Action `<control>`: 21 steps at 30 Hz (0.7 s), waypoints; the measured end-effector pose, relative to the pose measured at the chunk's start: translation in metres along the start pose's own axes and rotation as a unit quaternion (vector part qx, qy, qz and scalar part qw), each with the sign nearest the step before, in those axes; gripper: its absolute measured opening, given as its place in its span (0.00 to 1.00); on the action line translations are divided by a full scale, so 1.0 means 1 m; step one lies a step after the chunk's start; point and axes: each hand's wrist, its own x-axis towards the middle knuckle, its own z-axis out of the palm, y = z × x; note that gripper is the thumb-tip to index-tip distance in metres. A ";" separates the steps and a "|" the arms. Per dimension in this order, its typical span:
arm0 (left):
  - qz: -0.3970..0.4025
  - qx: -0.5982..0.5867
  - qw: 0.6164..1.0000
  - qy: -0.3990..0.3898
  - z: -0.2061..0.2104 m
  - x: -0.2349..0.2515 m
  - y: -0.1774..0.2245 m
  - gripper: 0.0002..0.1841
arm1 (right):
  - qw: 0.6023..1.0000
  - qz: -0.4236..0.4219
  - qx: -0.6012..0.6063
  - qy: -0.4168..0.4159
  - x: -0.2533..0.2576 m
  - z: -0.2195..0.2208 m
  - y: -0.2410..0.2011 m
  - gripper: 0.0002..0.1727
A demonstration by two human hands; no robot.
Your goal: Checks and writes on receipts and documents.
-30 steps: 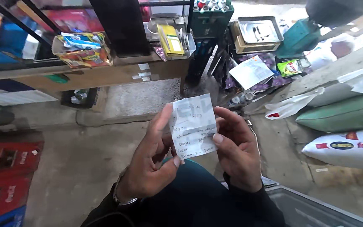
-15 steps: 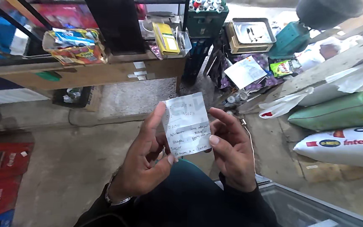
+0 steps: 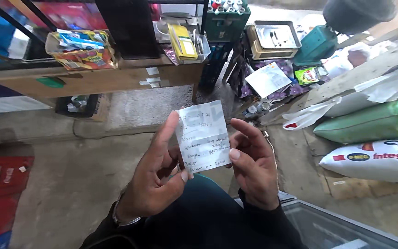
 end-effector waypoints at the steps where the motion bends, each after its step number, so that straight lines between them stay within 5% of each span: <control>1: 0.000 0.002 1.000 0.003 -0.001 0.000 0.000 0.54 | 1.000 0.000 0.001 0.000 0.001 0.001 0.000 0.31; 21: 0.003 -0.009 1.000 -0.025 -0.017 0.004 0.005 0.55 | 1.000 -0.014 -0.019 0.015 0.001 0.013 0.003 0.31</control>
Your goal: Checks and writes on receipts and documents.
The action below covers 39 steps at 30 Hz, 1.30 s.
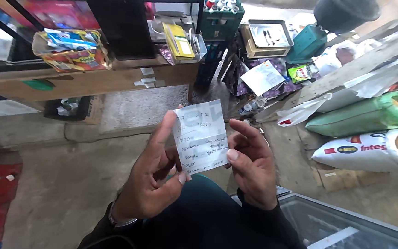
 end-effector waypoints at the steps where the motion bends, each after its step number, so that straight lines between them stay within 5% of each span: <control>1: 0.000 0.001 1.000 0.000 0.000 0.000 0.000 0.55 | 1.000 -0.002 -0.002 0.002 0.000 0.000 0.000 0.31; 39: 0.015 0.054 0.998 0.015 -0.003 -0.008 -0.001 0.51 | 0.999 0.000 -0.034 0.006 -0.006 -0.001 0.000 0.31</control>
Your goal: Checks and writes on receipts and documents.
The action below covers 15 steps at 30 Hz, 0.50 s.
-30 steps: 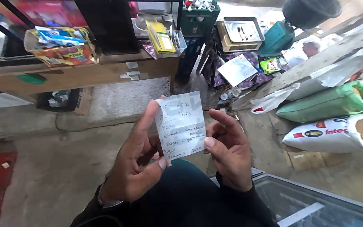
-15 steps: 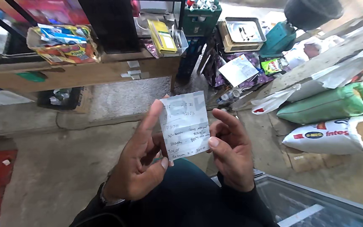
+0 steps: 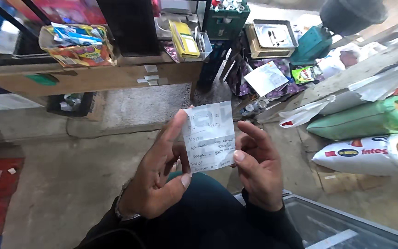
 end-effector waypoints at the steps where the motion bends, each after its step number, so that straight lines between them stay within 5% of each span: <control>1: 0.000 -0.001 1.000 0.000 0.000 0.000 0.000 0.52 | 1.000 0.000 0.002 -0.002 0.000 0.000 0.000 0.31; 15: -0.008 -0.001 1.000 -0.010 -0.003 0.006 -0.001 0.53 | 1.000 0.005 -0.004 0.001 0.001 -0.002 0.002 0.31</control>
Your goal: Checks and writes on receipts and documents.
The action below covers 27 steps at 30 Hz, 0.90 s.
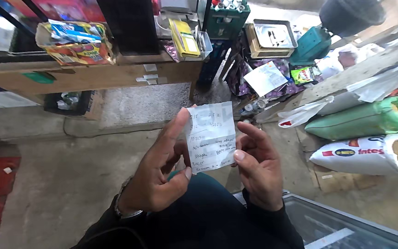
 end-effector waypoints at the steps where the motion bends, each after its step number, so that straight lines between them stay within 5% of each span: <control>1: 0.000 -0.001 1.000 -0.001 -0.001 0.000 0.000 0.53 | 1.000 0.000 -0.001 -0.001 0.000 0.000 0.000 0.31; 27: -0.011 -0.004 0.999 0.035 -0.006 0.003 -0.008 0.50 | 1.000 0.005 -0.005 -0.017 0.008 0.002 0.008 0.31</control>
